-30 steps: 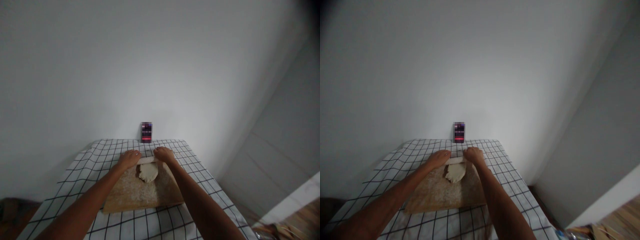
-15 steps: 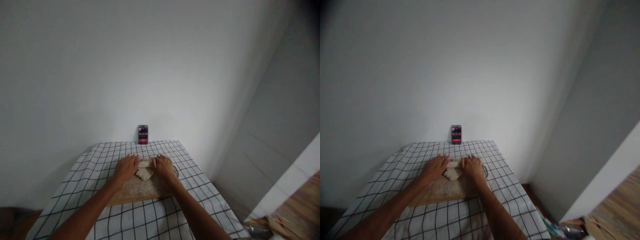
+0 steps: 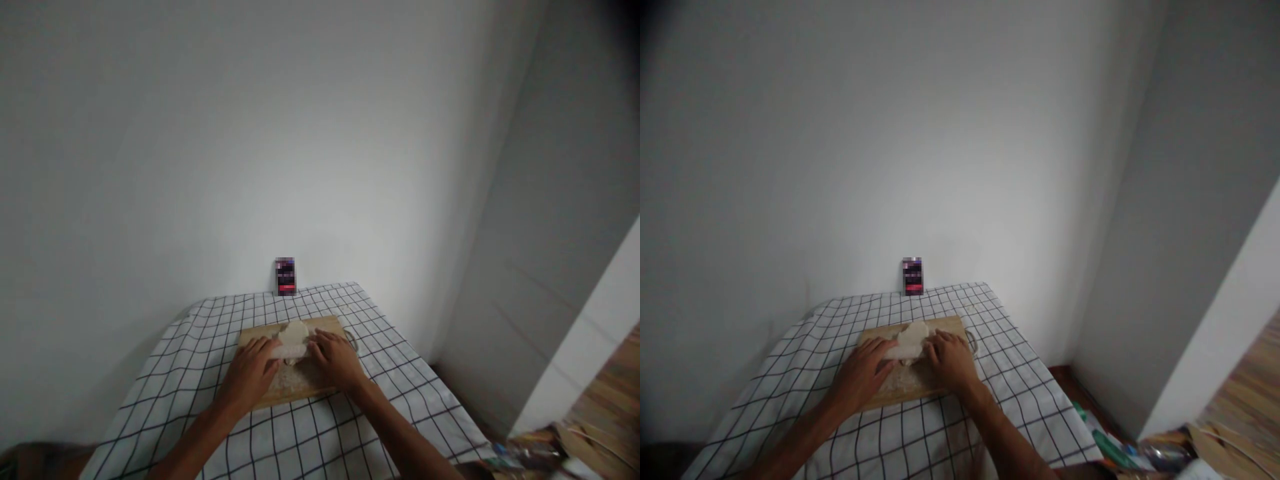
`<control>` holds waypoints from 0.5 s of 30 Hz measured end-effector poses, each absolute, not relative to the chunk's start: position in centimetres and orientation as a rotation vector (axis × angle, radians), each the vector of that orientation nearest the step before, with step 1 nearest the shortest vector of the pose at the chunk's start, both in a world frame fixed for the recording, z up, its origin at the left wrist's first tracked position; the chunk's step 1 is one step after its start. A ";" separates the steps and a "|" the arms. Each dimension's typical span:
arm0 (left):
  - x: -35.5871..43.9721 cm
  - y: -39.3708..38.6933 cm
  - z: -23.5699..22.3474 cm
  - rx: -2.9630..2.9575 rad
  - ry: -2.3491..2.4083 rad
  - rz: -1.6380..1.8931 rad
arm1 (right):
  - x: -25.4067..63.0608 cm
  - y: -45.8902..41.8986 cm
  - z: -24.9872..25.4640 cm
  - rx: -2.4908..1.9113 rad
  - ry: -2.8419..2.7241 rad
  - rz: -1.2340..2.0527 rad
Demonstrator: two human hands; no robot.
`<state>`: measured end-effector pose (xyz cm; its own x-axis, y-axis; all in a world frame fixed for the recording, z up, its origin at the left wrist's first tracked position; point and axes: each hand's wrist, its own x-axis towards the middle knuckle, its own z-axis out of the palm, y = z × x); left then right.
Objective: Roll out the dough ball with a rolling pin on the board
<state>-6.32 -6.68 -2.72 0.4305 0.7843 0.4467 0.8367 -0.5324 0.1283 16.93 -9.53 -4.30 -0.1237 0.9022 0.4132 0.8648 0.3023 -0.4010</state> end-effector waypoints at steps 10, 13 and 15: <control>-2.8 -3.8 -1.8 -2.488 -1.399 -0.583 | 18.4 -4.8 -2.9 -1.792 -2.061 -0.022; -2.0 -1.4 -1.0 -2.465 -1.512 -0.506 | 18.7 -1.5 -1.8 -1.901 -2.158 0.122; -1.8 0.6 -0.8 -2.502 -1.547 -0.493 | 18.9 0.6 -1.2 -1.925 -2.186 0.178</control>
